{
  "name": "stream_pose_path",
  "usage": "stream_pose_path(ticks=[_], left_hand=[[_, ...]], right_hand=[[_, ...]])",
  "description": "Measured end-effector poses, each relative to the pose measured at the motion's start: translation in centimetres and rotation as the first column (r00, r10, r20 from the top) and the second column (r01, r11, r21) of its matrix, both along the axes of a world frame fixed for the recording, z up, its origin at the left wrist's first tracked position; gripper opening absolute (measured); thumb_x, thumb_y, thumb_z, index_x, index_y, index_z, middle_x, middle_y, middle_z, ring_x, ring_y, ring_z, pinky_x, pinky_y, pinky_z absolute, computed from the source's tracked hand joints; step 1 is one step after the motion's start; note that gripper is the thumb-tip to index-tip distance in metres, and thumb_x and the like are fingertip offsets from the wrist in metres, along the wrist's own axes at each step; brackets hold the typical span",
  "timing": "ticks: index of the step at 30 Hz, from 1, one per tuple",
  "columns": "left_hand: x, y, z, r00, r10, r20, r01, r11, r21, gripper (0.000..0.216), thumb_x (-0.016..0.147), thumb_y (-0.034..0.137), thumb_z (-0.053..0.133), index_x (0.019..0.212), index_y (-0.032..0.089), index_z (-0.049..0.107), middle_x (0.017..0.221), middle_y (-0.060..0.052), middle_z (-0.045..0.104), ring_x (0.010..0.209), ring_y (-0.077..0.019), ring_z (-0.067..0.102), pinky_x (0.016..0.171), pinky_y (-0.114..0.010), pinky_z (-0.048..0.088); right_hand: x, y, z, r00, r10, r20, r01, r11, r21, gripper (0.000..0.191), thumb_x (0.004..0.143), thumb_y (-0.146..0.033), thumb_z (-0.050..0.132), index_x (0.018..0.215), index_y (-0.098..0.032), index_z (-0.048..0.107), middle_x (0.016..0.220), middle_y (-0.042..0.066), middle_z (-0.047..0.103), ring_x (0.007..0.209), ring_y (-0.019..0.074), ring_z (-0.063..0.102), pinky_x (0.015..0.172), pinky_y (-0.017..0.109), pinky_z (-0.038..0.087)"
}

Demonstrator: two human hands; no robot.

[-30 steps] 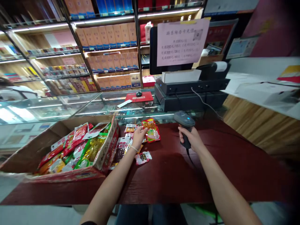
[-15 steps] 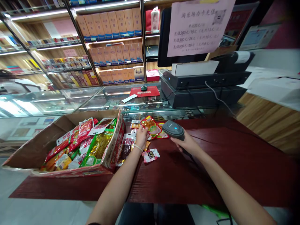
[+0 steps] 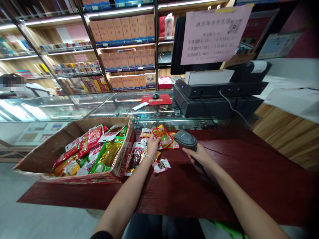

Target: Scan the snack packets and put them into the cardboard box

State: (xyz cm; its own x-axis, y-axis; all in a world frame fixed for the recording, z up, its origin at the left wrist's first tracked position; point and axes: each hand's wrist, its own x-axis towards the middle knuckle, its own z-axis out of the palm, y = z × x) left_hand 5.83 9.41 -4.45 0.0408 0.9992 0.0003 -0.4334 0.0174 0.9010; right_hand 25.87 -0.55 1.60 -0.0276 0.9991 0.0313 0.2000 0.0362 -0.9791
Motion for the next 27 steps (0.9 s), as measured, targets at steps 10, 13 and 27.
stream_pose_path(ticks=[10, 13, 27], left_hand=[[-3.5, -4.0, 12.8, 0.968, 0.152, -0.2, -0.057, 0.909, 0.413, 0.026, 0.083, 0.032, 0.064, 0.106, 0.019, 0.061, 0.101, -0.007, 0.072, 0.091, -0.0207, 0.069, 0.081, -0.031, 0.054], [-8.2, -5.4, 17.1, 0.881, 0.299, -0.366, -0.087, 0.864, 0.495, 0.036, 0.084, 0.034, 0.063, 0.118, 0.021, 0.059, 0.096, -0.005, 0.073, 0.083, -0.019, 0.069, 0.074, -0.028, 0.054], [-26.5, -2.6, 16.7, 0.057, 0.468, -0.882, -0.142, 0.878, 0.457, 0.047, 0.089, 0.022, 0.051, 0.135, 0.015, 0.054, 0.134, -0.012, 0.061, 0.124, -0.0242, 0.057, 0.106, -0.036, 0.042]], right_hand=[[-0.4, 0.6, 2.9, 0.989, -0.063, -0.134, 0.073, 0.994, 0.075, 0.039, 0.076, -0.053, 0.073, 0.071, -0.018, 0.056, 0.051, -0.003, 0.052, 0.037, 0.0101, 0.048, 0.038, 0.023, 0.034], [-2.3, 0.8, 4.4, 0.992, 0.012, -0.127, -0.001, 0.996, 0.087, 0.04, 0.076, -0.053, 0.073, 0.068, -0.019, 0.054, 0.05, -0.003, 0.052, 0.037, 0.0099, 0.047, 0.037, 0.023, 0.033], [-11.9, 2.4, 6.1, 0.969, 0.234, -0.085, -0.223, 0.967, 0.121, 0.036, 0.078, -0.052, 0.072, 0.079, -0.02, 0.057, 0.048, -0.005, 0.052, 0.034, 0.0098, 0.045, 0.036, 0.023, 0.035]])
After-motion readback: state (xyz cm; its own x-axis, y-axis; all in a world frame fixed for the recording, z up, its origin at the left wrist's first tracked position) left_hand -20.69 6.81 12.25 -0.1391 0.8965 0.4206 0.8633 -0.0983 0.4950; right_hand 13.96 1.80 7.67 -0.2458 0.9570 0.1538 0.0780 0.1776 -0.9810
